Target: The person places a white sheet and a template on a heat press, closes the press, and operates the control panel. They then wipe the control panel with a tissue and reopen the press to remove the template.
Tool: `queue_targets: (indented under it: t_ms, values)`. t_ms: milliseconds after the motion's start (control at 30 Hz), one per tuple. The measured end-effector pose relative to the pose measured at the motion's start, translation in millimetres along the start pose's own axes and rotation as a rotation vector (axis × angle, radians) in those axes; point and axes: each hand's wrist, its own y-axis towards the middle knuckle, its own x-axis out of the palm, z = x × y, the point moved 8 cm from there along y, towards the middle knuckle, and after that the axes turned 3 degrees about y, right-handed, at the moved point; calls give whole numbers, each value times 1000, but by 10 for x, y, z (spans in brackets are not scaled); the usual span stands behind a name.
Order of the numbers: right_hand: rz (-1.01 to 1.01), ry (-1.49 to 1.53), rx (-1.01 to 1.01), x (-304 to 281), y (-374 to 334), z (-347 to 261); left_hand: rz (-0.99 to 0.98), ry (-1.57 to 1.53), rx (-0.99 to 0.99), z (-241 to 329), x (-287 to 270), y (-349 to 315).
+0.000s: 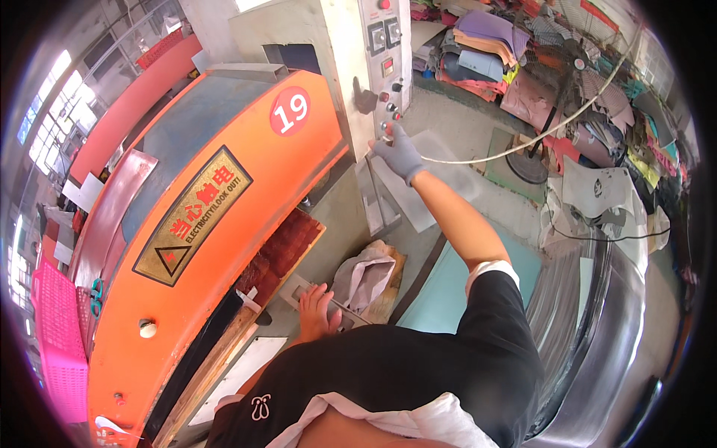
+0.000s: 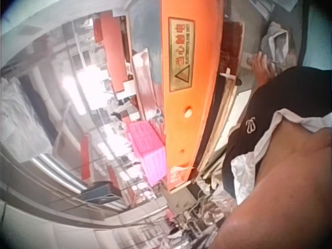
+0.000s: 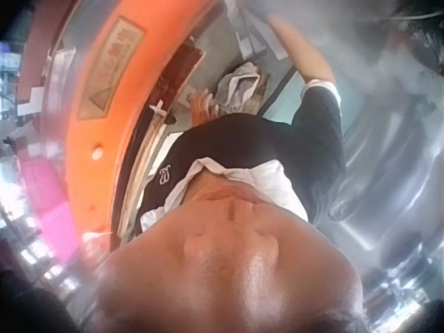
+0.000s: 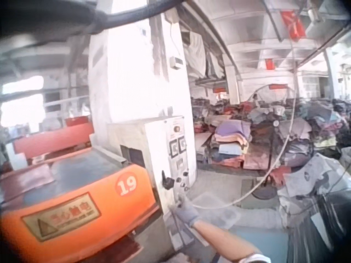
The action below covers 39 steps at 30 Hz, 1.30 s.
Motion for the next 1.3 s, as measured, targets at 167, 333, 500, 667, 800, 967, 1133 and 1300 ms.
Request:
queue_targets:
  t_ms: [167,333,500,667,800,967,1133,1300]
  values:
    - [197,-490,-224,-9,715,-129,9,-33,-5,-31,5,-19]
    - [147,-571,-288,27,1040,-150,-11,-5,-35,-63,22,-45]
    - [141,-558,-328,52,1001,-80,-18,-34,-47,-74,39,-61]
    - [192,-591,-407,14,991,-92,-18,-37,-37,-72,42,-50]
    - [181,-638,-407,18,1051,-127,-2,-34,-34,-77,33,-44]
    - [32,-334,8,43,1165,126,7,-22,-27,-79,46,-57]
    - [0,-89,242,115,1145,305,-10,-22,-13,-82,71,-55]
    - [244,-155,191,49,1120,270,-11,-16,3,-65,60,-50]
